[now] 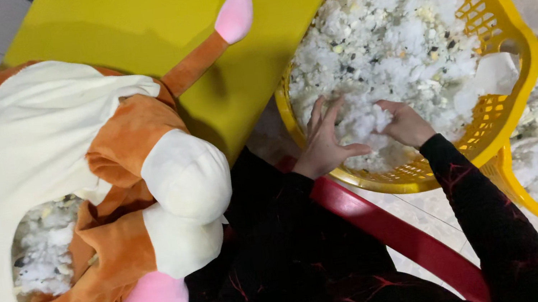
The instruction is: The person stuffs a large orange and white plush toy with white synthetic filling. They repeatedly take handfuls of filling from a yellow basket and push it into an opening in the toy's torso, then pat and compress the stuffed area to distribute the material.
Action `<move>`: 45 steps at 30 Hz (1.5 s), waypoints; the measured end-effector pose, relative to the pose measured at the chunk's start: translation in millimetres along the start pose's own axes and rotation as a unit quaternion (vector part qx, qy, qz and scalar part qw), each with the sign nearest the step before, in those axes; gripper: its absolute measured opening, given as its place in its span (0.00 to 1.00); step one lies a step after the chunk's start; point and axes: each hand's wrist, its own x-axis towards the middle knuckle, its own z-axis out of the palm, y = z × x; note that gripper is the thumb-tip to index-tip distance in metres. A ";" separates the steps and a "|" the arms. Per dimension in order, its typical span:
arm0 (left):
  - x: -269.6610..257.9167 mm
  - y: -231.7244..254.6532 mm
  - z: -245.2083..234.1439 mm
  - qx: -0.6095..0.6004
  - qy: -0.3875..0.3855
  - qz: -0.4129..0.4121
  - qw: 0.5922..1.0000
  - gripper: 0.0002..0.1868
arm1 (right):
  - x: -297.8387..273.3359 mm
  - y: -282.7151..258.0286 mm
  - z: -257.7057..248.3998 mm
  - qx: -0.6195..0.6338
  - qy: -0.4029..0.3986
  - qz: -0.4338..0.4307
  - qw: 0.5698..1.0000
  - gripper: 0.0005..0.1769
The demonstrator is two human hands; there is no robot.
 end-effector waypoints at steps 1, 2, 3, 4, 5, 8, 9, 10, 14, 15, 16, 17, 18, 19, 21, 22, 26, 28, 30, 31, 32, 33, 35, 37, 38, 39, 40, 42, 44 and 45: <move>2.6 -3.6 -0.1 0.011 -0.003 0.021 1.000 0.67 | -6.7 -20.2 -1.7 0.002 -0.025 -0.009 1.000 0.27; 4.9 -7.1 0.2 0.023 -0.006 0.042 0.999 0.71 | -13.0 -39.4 -2.5 -0.055 -0.031 -0.039 0.997 0.30; 7.6 -10.5 2.0 0.037 -0.013 0.069 0.997 0.73 | -18.9 -56.6 -2.6 -0.112 -0.036 -0.070 0.991 0.33; 11.0 -13.5 5.9 0.052 -0.020 0.095 0.994 0.74 | -24.5 -71.6 -2.4 -0.168 -0.042 -0.100 0.980 0.36; 14.1 -16.8 11.0 0.066 -0.027 0.121 0.990 0.76 | -29.5 -84.2 -2.7 -0.176 -0.052 -0.109 0.977 0.36; 24.5 -29.6 24.4 -0.146 -0.066 0.126 0.979 0.58 | -36.3 -108.6 -6.3 -0.159 -0.051 -0.144 0.975 0.38; 27.8 -34.1 29.0 -0.186 -0.062 0.071 0.978 0.52 | -38.3 -112.0 -11.1 -0.128 -0.032 -0.160 0.978 0.41; 30.9 -38.4 33.9 -0.227 -0.059 0.016 0.972 0.47 | -40.1 -113.2 -15.8 -0.096 -0.012 -0.175 0.980 0.44; 41.5 -40.4 56.2 -0.220 0.036 -0.065 0.973 0.31 | -54.6 -104.5 -49.3 -0.109 0.053 -0.065 0.991 0.51; 44.4 -34.4 58.9 -0.237 0.052 -0.024 0.970 0.31 | -54.7 -103.0 -56.7 -0.132 0.080 -0.082 0.985 0.52; 44.7 -24.9 61.5 -0.252 0.067 0.017 0.965 0.30 | -57.5 -102.7 -61.8 -0.111 0.102 -0.077 0.986 0.51; 43.0 -11.5 64.1 -0.280 0.064 0.022 0.958 0.29 | -60.8 -104.5 -63.9 -0.089 0.121 -0.076 0.986 0.51; 37.7 2.6 61.7 -0.308 0.061 0.028 0.949 0.28 | -68.5 -108.4 -64.3 -0.006 0.116 -0.042 0.992 0.51; 31.6 18.3 55.8 -0.274 0.067 0.023 0.959 0.30 | -72.8 -115.6 -63.2 0.075 0.105 -0.005 0.992 0.51; 17.6 56.4 39.0 -0.233 0.071 0.020 0.970 0.33 | -78.5 -138.6 -49.5 0.217 0.055 -0.076 0.972 0.48; 9.5 75.8 25.5 -0.226 0.069 0.024 0.971 0.34 | -78.8 -155.6 -41.0 0.288 0.028 -0.106 0.951 0.46; -61.4 136.9 -54.5 -0.238 0.174 0.184 0.938 0.32 | -77.1 -244.1 8.7 0.322 -0.039 -0.220 0.920 0.49; -110.2 157.7 -109.2 -0.148 0.241 0.199 0.938 0.32 | -64.8 -293.6 48.6 0.287 -0.073 -0.281 0.913 0.51; -167.5 172.1 -168.5 -0.094 0.314 0.180 0.927 0.32 | -50.2 -343.2 92.7 0.276 -0.190 -0.288 0.897 0.52; -191.4 177.6 -195.6 -0.127 0.334 0.152 0.922 0.33 | -40.4 -368.1 116.1 0.228 -0.251 -0.339 0.878 0.53; -218.6 180.9 -222.4 -0.037 0.367 0.082 0.926 0.33 | -31.9 -391.8 139.9 0.177 -0.309 -0.388 0.850 0.55; -244.5 183.1 -246.8 0.051 0.393 0.008 0.918 0.33 | -26.4 -412.7 165.0 0.170 -0.363 -0.385 0.832 0.52; -271.1 178.9 -282.0 0.092 0.407 0.048 0.908 0.30 | -19.9 -445.3 216.7 0.099 -0.418 -0.371 0.823 0.47; -279.9 163.0 -300.2 0.184 0.411 -0.028 0.892 0.28 | -21.0 -461.2 258.4 -0.045 -0.417 -0.344 0.840 0.43; -284.9 152.9 -306.7 0.228 0.411 -0.067 0.880 0.27 | -21.7 -463.9 274.9 -0.128 -0.412 -0.327 0.841 0.41; -288.6 141.3 -308.6 0.267 0.409 -0.061 0.870 0.27 | -20.7 -465.4 288.5 -0.211 -0.404 -0.307 0.836 0.39; -290.6 128.9 -306.6 0.305 0.407 -0.055 0.859 0.27 | -19.5 -464.3 299.3 -0.245 -0.367 -0.376 0.815 0.35; -291.0 106.1 -303.4 0.359 0.399 -0.087 0.839 0.26 | -18.0 -454.6 310.0 -0.309 -0.287 -0.498 0.757 0.30; -286.5 88.5 -301.3 0.394 0.388 -0.158 0.818 0.23 | -12.7 -445.9 319.3 -0.326 -0.256 -0.526 0.743 0.29; -280.8 82.6 -301.8 0.427 0.400 -0.147 0.798 0.20 | -9.7 -442.3 322.3 -0.335 -0.240 -0.540 0.734 0.28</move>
